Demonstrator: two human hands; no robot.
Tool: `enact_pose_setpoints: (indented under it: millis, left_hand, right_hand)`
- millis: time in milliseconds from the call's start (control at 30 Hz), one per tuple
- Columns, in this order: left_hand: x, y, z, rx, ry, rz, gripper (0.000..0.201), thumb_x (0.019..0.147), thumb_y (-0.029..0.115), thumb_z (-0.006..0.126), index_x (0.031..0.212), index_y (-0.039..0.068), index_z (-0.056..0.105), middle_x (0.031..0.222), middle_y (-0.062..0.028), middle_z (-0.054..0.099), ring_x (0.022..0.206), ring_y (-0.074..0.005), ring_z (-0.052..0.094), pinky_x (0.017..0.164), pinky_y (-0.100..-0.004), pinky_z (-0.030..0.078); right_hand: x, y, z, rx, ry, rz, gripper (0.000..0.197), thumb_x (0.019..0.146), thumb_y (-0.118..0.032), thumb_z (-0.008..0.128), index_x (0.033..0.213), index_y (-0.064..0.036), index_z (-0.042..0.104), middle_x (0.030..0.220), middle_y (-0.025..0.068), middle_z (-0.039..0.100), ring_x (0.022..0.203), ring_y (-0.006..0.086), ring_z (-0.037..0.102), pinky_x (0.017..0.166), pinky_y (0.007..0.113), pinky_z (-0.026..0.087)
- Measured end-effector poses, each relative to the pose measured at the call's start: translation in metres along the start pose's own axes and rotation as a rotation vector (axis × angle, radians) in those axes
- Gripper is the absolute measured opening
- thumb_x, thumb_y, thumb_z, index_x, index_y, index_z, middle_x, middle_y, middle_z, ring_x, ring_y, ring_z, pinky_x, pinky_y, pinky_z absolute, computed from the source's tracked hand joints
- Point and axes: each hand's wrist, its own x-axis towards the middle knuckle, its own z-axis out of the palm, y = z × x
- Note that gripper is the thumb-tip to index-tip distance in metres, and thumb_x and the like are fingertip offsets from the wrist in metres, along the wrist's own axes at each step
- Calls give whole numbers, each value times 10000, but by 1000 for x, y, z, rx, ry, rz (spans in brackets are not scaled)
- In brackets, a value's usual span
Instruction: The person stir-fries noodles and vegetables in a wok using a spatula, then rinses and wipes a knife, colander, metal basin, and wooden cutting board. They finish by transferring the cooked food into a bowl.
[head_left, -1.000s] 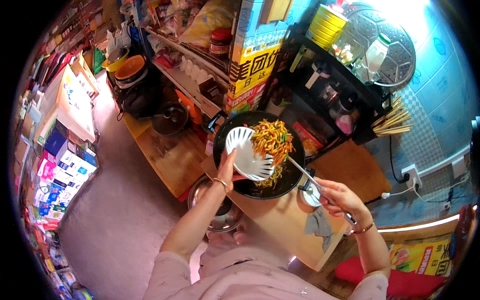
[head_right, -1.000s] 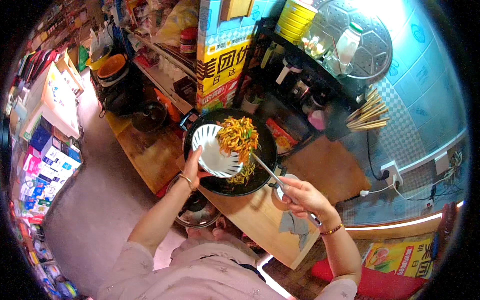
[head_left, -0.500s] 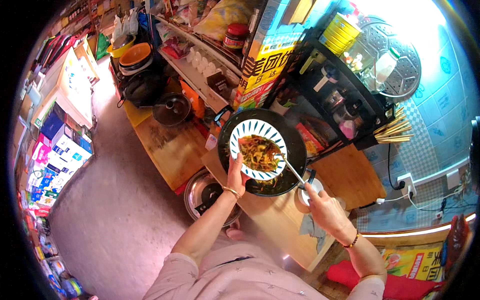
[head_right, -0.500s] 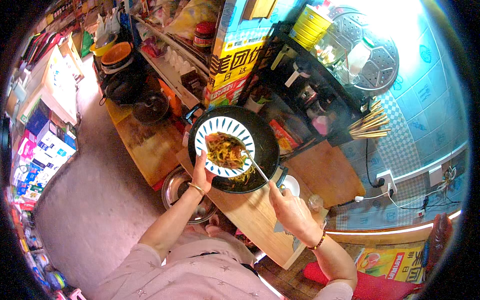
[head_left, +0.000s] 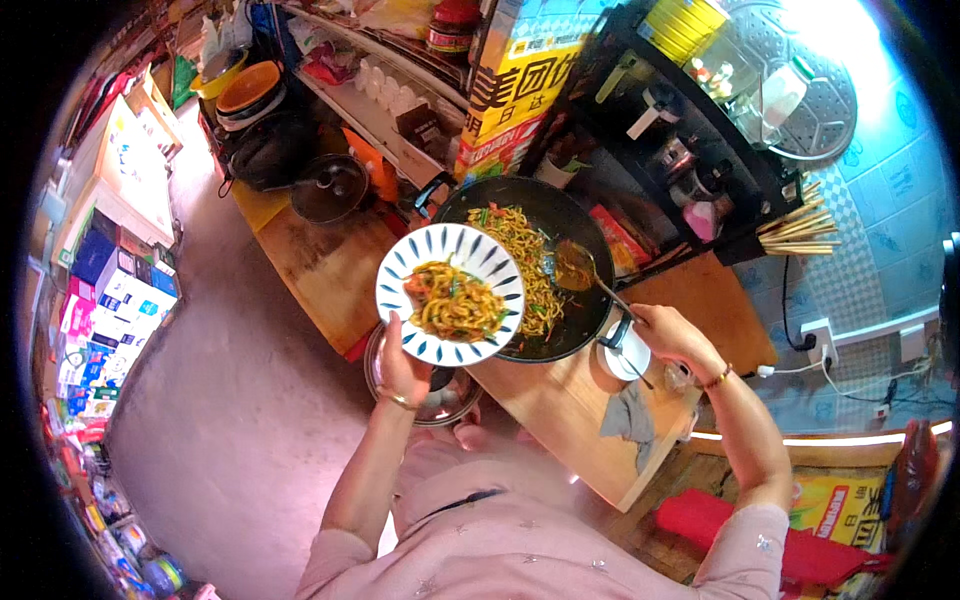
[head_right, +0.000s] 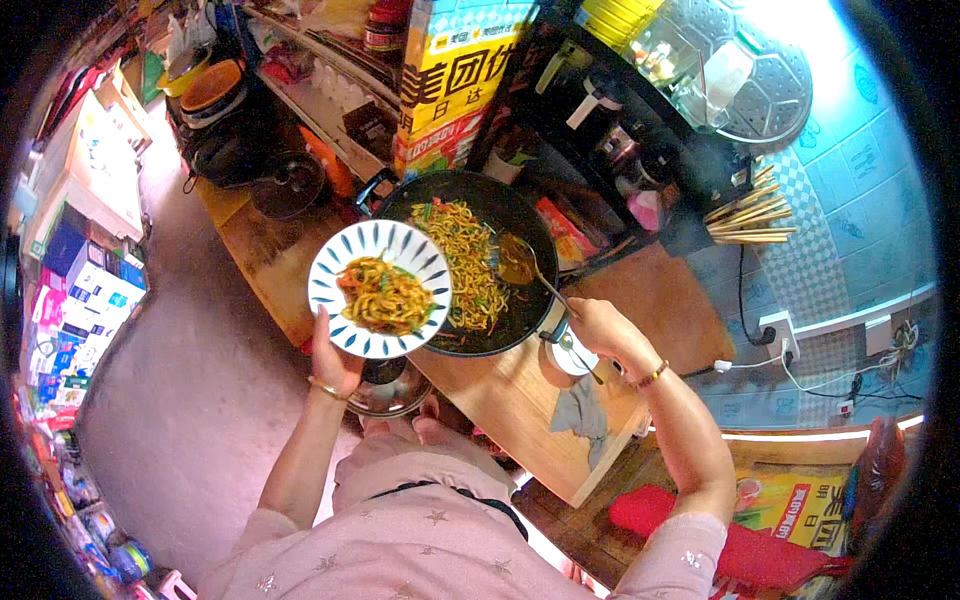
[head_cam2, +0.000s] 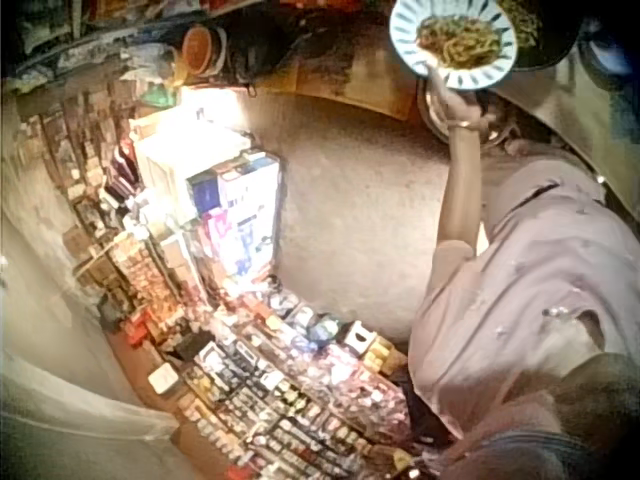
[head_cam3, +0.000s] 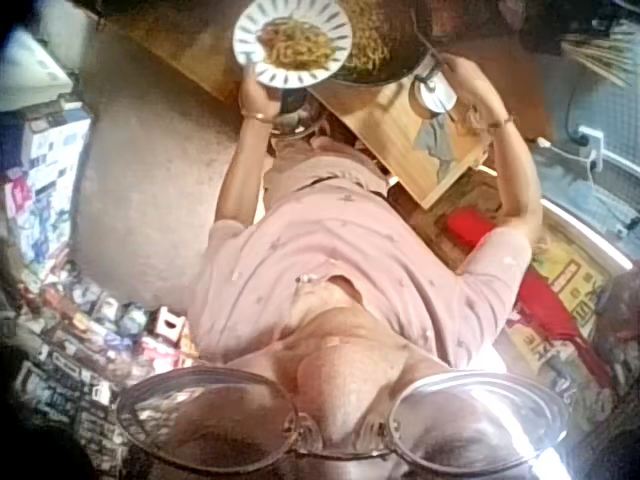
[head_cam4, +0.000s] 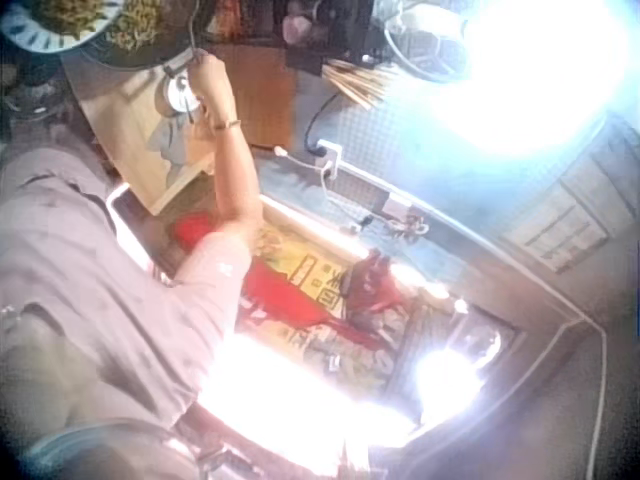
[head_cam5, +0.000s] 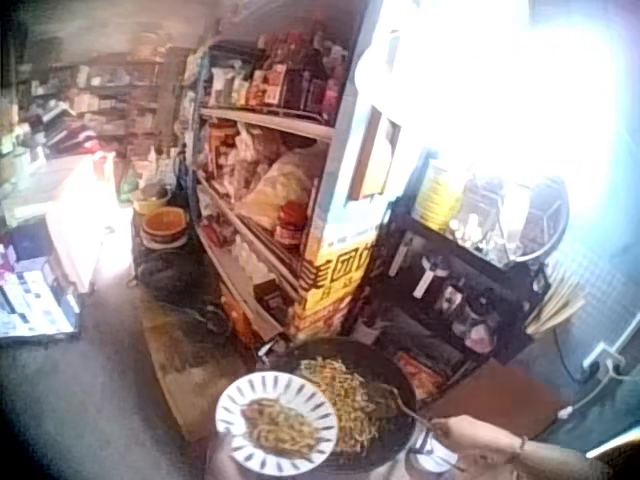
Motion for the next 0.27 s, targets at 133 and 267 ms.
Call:
enact_pose_setpoints:
  millis: [133, 267]
  left_hand:
    - [-23, 36, -21, 185, 86, 87, 600, 925, 439, 394, 1356, 34, 292, 1358, -96, 395, 1237, -250, 391, 1031, -388, 301]
    - [-39, 56, -19, 272, 106, 179, 683, 909, 488, 387, 1407, 67, 183, 1439, -93, 268, 1312, -276, 281, 1069, -410, 248]
  right_hand:
    - [30, 34, 9, 181, -499, 419, 339, 856, -166, 477, 1159, -31, 547, 740, 182, 640, 589, 261, 633, 458, 355, 479]
    - [44, 56, 48, 605, -657, 447, 381, 881, -229, 466, 1239, -113, 525, 810, 133, 659, 559, 252, 627, 432, 344, 483]
